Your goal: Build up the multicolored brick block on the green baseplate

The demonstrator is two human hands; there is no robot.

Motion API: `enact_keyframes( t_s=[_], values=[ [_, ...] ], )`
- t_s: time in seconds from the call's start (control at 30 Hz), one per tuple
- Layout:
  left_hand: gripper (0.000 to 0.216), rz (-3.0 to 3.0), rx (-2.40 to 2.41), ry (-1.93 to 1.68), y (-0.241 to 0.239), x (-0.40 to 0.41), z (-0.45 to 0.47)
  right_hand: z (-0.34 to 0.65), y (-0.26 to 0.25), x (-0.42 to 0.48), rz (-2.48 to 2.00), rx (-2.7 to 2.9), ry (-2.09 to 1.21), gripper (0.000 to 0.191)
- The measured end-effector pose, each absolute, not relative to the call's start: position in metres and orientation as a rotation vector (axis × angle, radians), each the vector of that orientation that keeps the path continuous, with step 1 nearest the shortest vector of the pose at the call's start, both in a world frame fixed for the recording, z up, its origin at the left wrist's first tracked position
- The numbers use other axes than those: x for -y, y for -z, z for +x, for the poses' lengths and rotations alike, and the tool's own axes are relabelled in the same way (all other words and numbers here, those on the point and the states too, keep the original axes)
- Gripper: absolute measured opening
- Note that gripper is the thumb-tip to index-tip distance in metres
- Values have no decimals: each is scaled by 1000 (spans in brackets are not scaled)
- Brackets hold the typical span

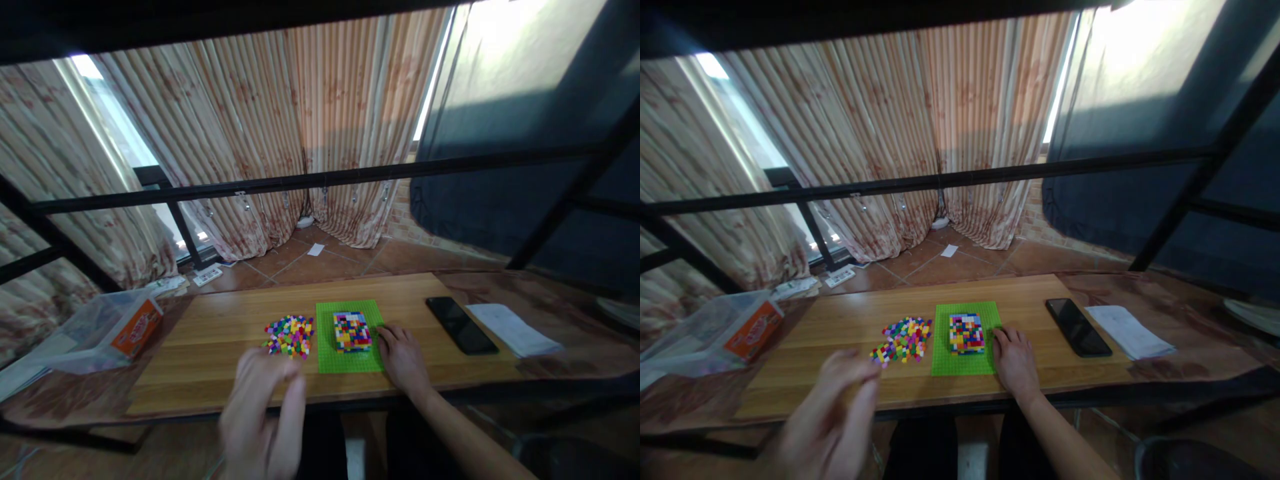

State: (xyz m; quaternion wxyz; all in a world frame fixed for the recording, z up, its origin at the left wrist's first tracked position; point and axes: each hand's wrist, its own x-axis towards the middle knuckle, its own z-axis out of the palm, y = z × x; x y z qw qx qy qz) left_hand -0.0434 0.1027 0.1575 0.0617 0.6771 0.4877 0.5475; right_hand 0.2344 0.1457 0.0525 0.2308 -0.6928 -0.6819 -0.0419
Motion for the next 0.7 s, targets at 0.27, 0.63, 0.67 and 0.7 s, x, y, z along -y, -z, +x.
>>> enact_keyframes(
  t_s=[0.27,0.63,0.67,0.7],
  values=[
    [34,2397,-1849,-714,-112,-173,-53,236,-48,-147,-1884,1882,144,30],
    [24,2605,-1744,-403,-112,-193,-49,236,-49,-148,-1899,1866,119,30],
    [22,2605,-1756,-409,-113,-193,-49,236,-49,-148,-1902,1864,115,30],
    [21,2598,-1768,-423,-113,-191,-48,236,-49,-147,-1906,1861,113,30]
  ],
)
